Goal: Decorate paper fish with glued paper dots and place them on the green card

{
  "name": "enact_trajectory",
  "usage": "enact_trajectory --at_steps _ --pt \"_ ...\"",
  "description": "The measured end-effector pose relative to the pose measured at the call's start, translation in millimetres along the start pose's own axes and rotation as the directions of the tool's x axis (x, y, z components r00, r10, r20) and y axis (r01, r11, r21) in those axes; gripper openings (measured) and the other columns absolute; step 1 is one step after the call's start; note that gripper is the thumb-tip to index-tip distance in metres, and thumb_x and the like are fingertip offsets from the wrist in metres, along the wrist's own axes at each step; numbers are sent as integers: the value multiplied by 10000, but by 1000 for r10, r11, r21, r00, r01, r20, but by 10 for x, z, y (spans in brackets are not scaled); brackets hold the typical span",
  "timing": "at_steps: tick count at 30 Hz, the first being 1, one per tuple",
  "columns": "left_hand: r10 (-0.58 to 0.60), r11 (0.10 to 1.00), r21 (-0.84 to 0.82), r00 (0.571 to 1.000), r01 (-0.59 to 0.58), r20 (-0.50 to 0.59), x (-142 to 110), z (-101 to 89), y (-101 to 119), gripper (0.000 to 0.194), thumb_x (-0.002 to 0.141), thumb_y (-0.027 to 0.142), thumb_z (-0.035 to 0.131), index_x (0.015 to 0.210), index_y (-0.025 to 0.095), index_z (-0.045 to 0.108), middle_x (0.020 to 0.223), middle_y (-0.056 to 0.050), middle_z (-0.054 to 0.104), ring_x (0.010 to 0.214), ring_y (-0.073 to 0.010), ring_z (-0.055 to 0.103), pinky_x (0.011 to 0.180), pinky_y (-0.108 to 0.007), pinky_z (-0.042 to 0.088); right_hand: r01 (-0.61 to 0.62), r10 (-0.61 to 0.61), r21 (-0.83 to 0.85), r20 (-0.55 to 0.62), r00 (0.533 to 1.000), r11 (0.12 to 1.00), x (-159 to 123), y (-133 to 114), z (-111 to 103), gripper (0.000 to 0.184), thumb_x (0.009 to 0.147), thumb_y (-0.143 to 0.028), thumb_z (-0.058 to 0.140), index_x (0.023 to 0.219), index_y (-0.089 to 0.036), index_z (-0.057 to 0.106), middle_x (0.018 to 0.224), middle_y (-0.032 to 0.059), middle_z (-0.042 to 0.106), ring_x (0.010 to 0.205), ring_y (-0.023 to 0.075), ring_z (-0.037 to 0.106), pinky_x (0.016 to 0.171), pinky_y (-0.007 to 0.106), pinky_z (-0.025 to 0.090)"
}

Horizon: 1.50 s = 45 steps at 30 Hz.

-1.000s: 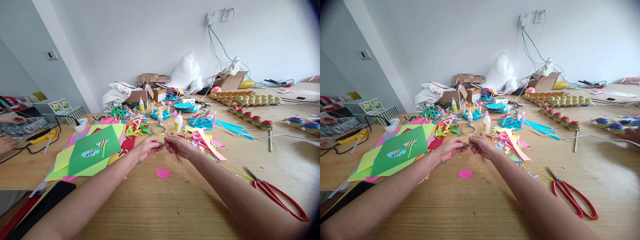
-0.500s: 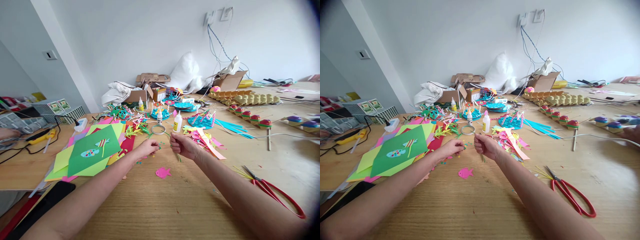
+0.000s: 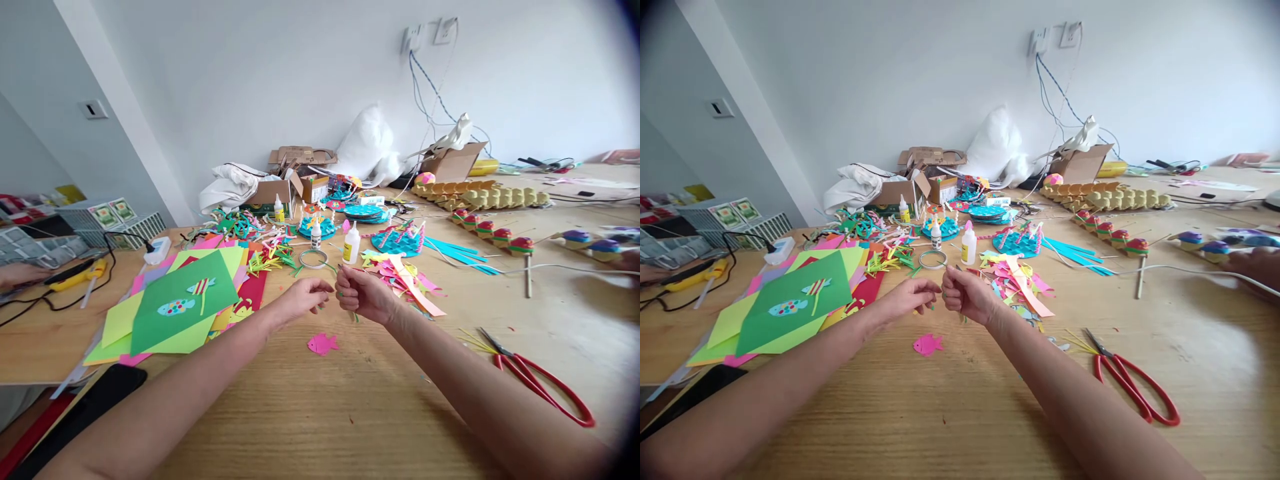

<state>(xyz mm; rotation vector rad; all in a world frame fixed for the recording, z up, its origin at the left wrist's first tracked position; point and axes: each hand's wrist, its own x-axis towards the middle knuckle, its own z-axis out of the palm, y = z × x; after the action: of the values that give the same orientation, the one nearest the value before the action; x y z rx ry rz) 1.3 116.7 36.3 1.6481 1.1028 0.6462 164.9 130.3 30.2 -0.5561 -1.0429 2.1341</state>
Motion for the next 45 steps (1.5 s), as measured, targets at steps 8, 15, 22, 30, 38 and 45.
enact_trajectory --at_steps 8,15,22,30,38,45 --pt "76 974 -204 991 -97 -109 -95 96 39 209 668 281 578 796 144 487 696 -5 528 604 -91 495 519 -198 396 103 -112 -92 -102 988 990 -6 54 103 315 798 -395 423 581 -167 431 483 -47 360 422 63 358 417 195 222" --pt "81 981 -165 992 -97 -101 -56 112 13 121 662 233 550 723 134 515 662 0 548 534 -70 481 508 -200 395 135 -159 -173 -134 978 976 -18 55 159 310 790 -391 430 577 -166 438 498 -43 393 423 64 362 420 207 213" --pt "60 977 -194 988 -88 -146 -69 116 16 59 669 188 509 675 130 503 559 27 511 477 -55 460 473 -179 364 134 -161 -179 -146 976 975 -14 85 203 302 777 -398 448 584 -165 443 515 -36 431 444 68 382 423 206 225" --pt "-41 961 -278 982 -12 -185 -126 46 19 92 634 192 546 691 132 507 553 26 534 472 -58 483 453 -169 369 170 -230 -278 -200 952 945 -68 25 175 274 714 -416 522 609 -171 458 535 -43 447 459 65 401 421 199 244" --pt "-44 976 -220 979 -1 -199 -189 6 11 95 628 194 569 687 128 533 543 27 531 466 -58 484 444 -166 372 20 -392 -854 -217 894 519 -59 61 130 52 645 -231 565 638 -181 552 528 -31 526 482 90 500 439 205 332" --pt "-19 982 -186 984 -15 -175 -185 31 1 99 652 219 562 678 128 532 562 20 529 492 -65 489 467 -180 390 -47 -358 -903 -216 908 427 -14 149 195 43 666 -186 509 655 -194 550 569 -18 600 510 106 568 416 186 341"
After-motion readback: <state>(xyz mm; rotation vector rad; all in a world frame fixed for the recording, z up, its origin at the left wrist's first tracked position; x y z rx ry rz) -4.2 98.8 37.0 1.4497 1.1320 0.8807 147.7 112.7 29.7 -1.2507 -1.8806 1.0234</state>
